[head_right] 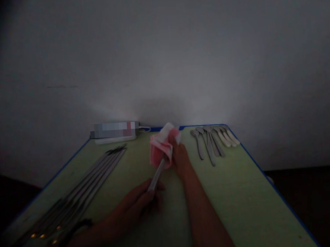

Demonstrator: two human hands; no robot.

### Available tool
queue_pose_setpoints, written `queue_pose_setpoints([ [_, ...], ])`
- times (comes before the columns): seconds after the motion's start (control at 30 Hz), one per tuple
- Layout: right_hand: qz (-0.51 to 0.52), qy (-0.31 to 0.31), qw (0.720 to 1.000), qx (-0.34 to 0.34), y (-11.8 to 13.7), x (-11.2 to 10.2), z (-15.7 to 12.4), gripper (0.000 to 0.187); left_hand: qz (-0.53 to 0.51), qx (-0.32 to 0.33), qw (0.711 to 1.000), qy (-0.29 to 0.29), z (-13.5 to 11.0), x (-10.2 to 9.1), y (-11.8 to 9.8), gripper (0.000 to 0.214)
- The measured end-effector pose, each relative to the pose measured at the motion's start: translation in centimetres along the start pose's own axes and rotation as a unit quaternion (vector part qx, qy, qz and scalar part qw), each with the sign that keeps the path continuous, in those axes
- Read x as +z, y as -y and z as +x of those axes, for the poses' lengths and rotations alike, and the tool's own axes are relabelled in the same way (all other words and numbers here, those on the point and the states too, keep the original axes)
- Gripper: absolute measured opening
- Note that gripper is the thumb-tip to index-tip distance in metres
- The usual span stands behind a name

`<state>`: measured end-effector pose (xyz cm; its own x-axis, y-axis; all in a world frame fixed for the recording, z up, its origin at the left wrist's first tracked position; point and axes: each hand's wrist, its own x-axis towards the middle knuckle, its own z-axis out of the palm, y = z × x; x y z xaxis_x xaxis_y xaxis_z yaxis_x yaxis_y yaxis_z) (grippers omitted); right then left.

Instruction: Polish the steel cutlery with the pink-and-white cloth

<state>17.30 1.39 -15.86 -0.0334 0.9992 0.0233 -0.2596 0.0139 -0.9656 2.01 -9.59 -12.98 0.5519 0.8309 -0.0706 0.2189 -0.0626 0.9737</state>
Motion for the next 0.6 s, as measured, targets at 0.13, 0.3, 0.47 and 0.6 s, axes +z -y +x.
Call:
queue_pose_setpoints([
  [0.13, -0.041, 0.047, 0.998, -0.004, 0.0, 0.6, -0.6, 0.039, -0.025, -0.030, 0.999, -0.036, 0.5, 0.3, 0.8, 0.025],
  [0.3, -0.025, 0.039, 0.999, 0.020, -0.4, 0.8, -0.4, 0.038, 0.039, -0.023, 0.999, -0.015, 0.4, 0.0, 0.2, 0.021],
  [0.47, 0.168, -0.110, 0.979, 0.019, -0.1, 0.3, 0.8, 0.035, 0.159, 0.044, 0.985, 0.051, -0.9, -0.4, -1.1, 0.020],
  [0.6, 0.240, -0.119, 0.963, 0.009, -0.2, -0.3, 1.8, 0.035, 0.179, 0.052, 0.979, 0.078, -1.4, -0.6, -1.3, 0.024],
])
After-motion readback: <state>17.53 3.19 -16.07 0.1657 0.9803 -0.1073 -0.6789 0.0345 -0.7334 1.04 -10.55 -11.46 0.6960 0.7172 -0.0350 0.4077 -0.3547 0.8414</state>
